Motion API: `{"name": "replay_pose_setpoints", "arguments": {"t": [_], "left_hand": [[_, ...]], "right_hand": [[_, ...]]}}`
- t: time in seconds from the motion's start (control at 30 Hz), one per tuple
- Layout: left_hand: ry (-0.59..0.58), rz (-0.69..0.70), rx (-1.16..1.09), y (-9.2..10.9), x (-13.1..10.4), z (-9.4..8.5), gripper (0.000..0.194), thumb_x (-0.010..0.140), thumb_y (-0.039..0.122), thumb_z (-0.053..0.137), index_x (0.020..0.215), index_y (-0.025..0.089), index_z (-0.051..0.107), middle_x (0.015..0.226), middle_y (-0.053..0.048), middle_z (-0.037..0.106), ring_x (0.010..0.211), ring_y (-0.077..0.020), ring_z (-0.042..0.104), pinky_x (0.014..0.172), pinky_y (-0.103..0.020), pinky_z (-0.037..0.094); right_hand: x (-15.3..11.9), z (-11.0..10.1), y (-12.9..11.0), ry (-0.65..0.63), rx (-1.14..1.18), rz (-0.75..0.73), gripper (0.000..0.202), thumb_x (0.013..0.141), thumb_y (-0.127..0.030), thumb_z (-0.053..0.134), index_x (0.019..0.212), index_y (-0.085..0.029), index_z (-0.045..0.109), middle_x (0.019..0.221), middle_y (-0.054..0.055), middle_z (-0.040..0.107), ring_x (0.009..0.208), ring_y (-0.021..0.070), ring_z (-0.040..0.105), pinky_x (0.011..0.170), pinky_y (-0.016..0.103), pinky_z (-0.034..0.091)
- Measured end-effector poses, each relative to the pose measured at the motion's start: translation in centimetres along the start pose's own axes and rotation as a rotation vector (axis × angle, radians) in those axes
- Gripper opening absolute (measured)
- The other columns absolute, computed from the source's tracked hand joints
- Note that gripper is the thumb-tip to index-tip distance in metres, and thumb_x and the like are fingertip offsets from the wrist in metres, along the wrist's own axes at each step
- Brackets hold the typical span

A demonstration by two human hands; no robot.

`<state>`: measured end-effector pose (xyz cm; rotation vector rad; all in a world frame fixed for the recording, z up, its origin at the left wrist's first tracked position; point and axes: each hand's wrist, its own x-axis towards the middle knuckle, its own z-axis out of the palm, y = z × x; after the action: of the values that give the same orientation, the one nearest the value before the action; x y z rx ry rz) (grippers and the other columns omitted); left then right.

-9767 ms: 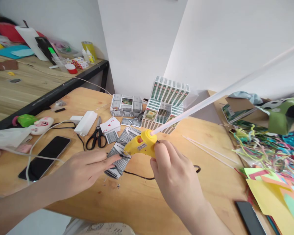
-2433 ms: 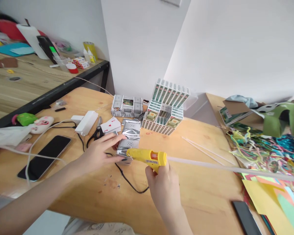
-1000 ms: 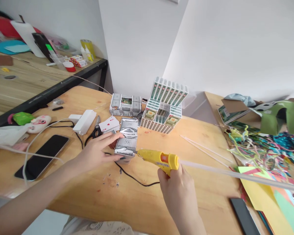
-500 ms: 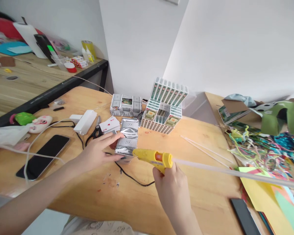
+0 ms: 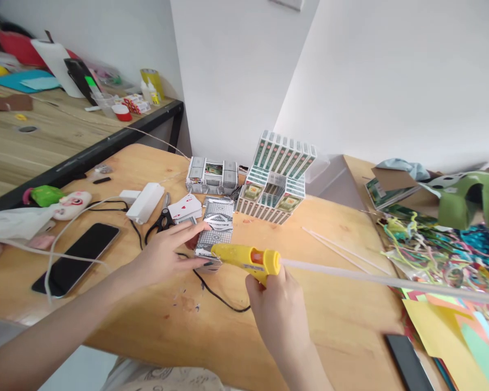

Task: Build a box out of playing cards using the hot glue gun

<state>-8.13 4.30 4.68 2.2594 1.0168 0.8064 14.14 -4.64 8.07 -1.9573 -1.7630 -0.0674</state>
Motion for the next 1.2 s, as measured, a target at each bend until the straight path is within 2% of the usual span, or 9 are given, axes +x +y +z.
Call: {"name": "replay_pose_setpoints", "arguments": {"t": [0.27, 0.53, 0.8, 1.03, 1.1, 1.2], "left_hand": [[-0.008, 0.002, 0.015, 0.0, 0.0, 0.0, 0.057, 0.080, 0.039, 0.068, 0.132, 0.028, 0.046, 0.103, -0.002, 0.060, 0.080, -0.0147, 0.062, 0.073, -0.025, 0.051], [-0.001, 0.013, 0.033, -0.2, 0.1, 0.1, 0.057, 0.080, 0.037, 0.068, 0.132, 0.028, 0.045, 0.107, -0.002, 0.059, 0.081, -0.0146, 0.062, 0.073, -0.025, 0.049], [-0.010, 0.002, 0.020, 0.0, 0.1, 0.0, 0.057, 0.080, 0.036, 0.068, 0.131, 0.028, 0.045, 0.102, -0.002, 0.059, 0.080, -0.0143, 0.062, 0.073, -0.025, 0.049], [0.011, 0.001, 0.022, 0.2, 0.1, -0.1, 0.054, 0.079, 0.036, 0.068, 0.129, 0.029, 0.047, 0.105, -0.002, 0.059, 0.079, -0.0146, 0.062, 0.073, -0.026, 0.051], [0.021, -0.010, 0.018, 0.4, 0.0, 0.1, 0.053, 0.080, 0.036, 0.068, 0.128, 0.029, 0.047, 0.103, -0.003, 0.059, 0.079, -0.0146, 0.062, 0.072, -0.025, 0.052], [0.069, -0.027, 0.011, 0.7, -0.2, 0.6, 0.050, 0.080, 0.036, 0.067, 0.126, 0.027, 0.049, 0.095, -0.001, 0.057, 0.077, -0.0143, 0.061, 0.071, -0.025, 0.052]], "right_hand": [[-0.3, 0.3, -0.2, 0.007, -0.055, -0.060, 0.024, 0.073, -0.022, 0.042, 0.055, -0.027, 0.026, 0.043, -0.006, 0.033, 0.035, 0.0101, 0.032, 0.039, 0.023, 0.029], [-0.5, -0.7, 1.4, 0.004, -0.108, -0.010, 0.025, 0.075, -0.024, 0.044, 0.055, -0.027, 0.028, 0.042, -0.005, 0.036, 0.036, 0.0118, 0.037, 0.040, 0.024, 0.030], [-0.3, -0.7, 0.4, -0.003, -0.115, -0.058, 0.016, 0.074, -0.023, 0.042, 0.058, -0.025, 0.038, 0.043, -0.004, 0.039, 0.035, 0.0124, 0.037, 0.040, 0.024, 0.029], [-0.7, -1.6, 1.6, -0.024, -0.085, 0.084, 0.027, 0.071, -0.029, 0.046, 0.050, -0.027, 0.029, 0.036, -0.005, 0.035, 0.033, 0.0130, 0.036, 0.039, 0.025, 0.029], [-0.8, -1.5, 1.9, 0.008, -0.054, 0.187, 0.032, 0.072, -0.034, 0.051, 0.048, -0.027, 0.032, 0.035, -0.004, 0.036, 0.034, 0.0141, 0.039, 0.039, 0.026, 0.030], [-0.8, -0.1, 3.3, 0.109, 0.037, 0.439, 0.031, 0.072, -0.041, 0.057, 0.050, -0.024, 0.043, 0.039, -0.002, 0.046, 0.038, 0.0165, 0.048, 0.041, 0.026, 0.033]]}}
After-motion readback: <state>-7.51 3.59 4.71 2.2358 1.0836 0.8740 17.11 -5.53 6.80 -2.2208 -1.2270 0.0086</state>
